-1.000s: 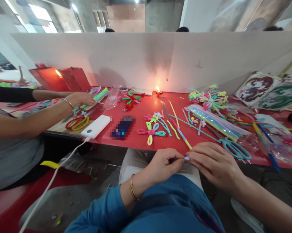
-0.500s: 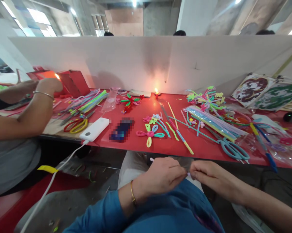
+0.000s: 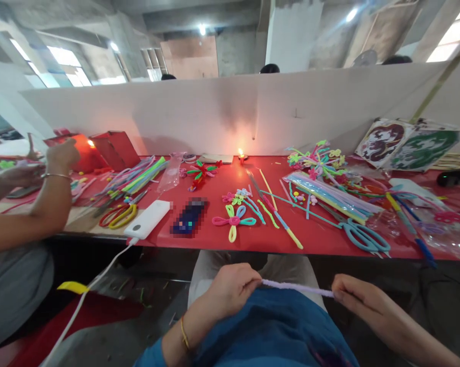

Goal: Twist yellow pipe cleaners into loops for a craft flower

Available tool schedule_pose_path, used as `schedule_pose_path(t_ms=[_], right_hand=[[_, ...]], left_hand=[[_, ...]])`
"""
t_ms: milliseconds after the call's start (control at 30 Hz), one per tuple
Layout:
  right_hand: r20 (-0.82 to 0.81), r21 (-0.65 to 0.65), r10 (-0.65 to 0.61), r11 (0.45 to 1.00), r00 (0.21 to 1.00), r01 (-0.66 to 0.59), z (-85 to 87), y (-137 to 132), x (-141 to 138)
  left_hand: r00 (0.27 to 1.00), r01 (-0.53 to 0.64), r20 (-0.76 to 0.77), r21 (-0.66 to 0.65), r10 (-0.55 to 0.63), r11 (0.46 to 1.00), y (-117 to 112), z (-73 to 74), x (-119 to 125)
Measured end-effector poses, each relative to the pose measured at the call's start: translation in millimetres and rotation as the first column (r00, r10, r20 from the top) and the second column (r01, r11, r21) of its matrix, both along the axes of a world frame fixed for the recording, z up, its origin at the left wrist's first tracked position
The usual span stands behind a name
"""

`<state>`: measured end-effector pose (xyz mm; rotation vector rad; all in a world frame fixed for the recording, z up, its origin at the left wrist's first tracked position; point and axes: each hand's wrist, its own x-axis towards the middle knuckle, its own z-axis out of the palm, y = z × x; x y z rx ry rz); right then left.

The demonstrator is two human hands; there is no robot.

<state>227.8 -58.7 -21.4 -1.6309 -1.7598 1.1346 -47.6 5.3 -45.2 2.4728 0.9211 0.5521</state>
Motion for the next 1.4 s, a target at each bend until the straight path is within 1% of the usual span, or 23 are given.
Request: schedule_pose_path(t_ms=[67,100,200,233,300,333,400,433,467,500,533,567,600,667,700,733,767,800,833,933,1033,1200,1400], right_hand=[[-0.104,-0.100,-0.028,0.995,0.994,0.018,-12.9,-9,-6],[-0.164,-0.168,-0.029,0.986,0.986,0.001,-21.3,-13,-9],[-0.360,-0.284,-0.030,0.956,0.932,-0.079,-51.2,-24,-16],[-0.394,-0.284,-0.057,0.957,0.917,-0.062,-60.4,-26,-18],[-0.346,-0.220,-0.082,0.975,0.935,0.004,-72.6,-28,-20],[-0.292,-0.155,-0.087,0.987,0.952,0.042,-74.2,-27,-21],[-0.177,0.014,-0.136,0.990,0.975,0.140,-67.3,-23,-20],[-0.137,0.108,-0.183,0.974,0.974,0.198,-59.5,-20,-19],[-0.121,0.211,-0.284,0.929,0.951,0.304,-49.5,-15,-18],[-0.115,0.335,-0.408,0.842,0.905,0.423,-38.4,-9,-17],[-0.130,0.457,-0.489,0.742,0.862,0.490,-27.1,-1,-17],[-0.152,0.576,-0.534,0.636,0.832,0.513,-16.3,8,-17],[-0.173,0.686,-0.546,0.530,0.819,0.499,-7.1,19,-18],[-0.205,0.853,-0.513,0.324,0.833,0.409,4.5,47,-22],[-0.181,0.900,-0.501,0.264,0.847,0.348,6.3,63,-27],[-0.135,0.929,-0.503,0.236,0.854,0.286,5.3,79,-31],[-0.069,0.944,-0.511,0.246,0.857,0.222,1.7,95,-37],[0.023,0.943,-0.510,0.297,0.860,0.151,-3.9,109,-43],[0.061,0.937,-0.502,0.327,0.863,0.124,-10.9,122,-49],[0.101,0.923,-0.496,0.370,0.863,0.105,-33.8,149,-62],[0.087,0.911,-0.507,0.389,0.857,0.138,-48.8,160,-67],[0.061,0.885,-0.509,0.425,0.858,0.190,-52.5,169,-65],[0.046,0.865,-0.500,0.453,0.865,0.216,-52.7,174,-66]], left_hand=[[1.000,0.003,-0.005,0.161,-0.002,0.987,-2,-8.2,0],[1.000,0.016,-0.012,0.210,-0.014,0.978,-2,-13.1,0],[0.997,0.067,-0.053,0.247,-0.055,0.967,-3,-28.2,-3],[0.997,0.073,-0.056,0.239,-0.062,0.968,-4,-33.0,-5],[0.999,0.037,-0.016,0.187,-0.034,0.982,-6,-41.6,-8],[1.000,-0.019,0.021,0.129,0.017,0.991,-7,-45.4,-9],[0.984,-0.161,0.068,-0.023,0.163,0.987,-11,-52.3,-12],[0.968,-0.234,0.068,-0.090,0.240,0.968,-13,-55.4,-13],[0.953,-0.289,0.057,-0.141,0.299,0.947,-15,-58.2,-14],[0.941,-0.325,0.039,-0.174,0.336,0.930,-17,-60.8,-15],[0.936,-0.340,0.020,-0.196,0.350,0.920,-19,-63.2,-15],[0.939,-0.335,0.004,-0.211,0.343,0.918,-21,-65.2,-16],[0.944,-0.323,-0.007,-0.220,0.330,0.920,-22,-67.0,-16],[0.952,-0.300,-0.013,-0.231,0.305,0.926,-23,-70.1,-15],[0.953,-0.296,-0.011,-0.235,0.302,0.926,-23,-71.5,-15],[0.953,-0.297,-0.008,-0.240,0.304,0.924,-22,-72.9,-15],[0.951,-0.300,-0.005,-0.243,0.308,0.922,-21,-74.5,-15],[0.950,-0.303,-0.005,-0.247,0.311,0.920,-19,-76.2,-15],[0.949,-0.306,-0.008,-0.249,0.314,0.919,-18,-78.0,-16],[0.944,-0.324,-0.018,-0.257,0.331,0.910,-16,-83.3,-22],[0.935,-0.345,-0.017,-0.272,0.354,0.898,-16,-86.8,-30],[0.938,-0.335,-0.015,-0.283,0.345,0.899,-15,-91.3,-36],[0.948,-0.293,0.031,-0.300,0.317,0.908,-10,-103.9,-37]])
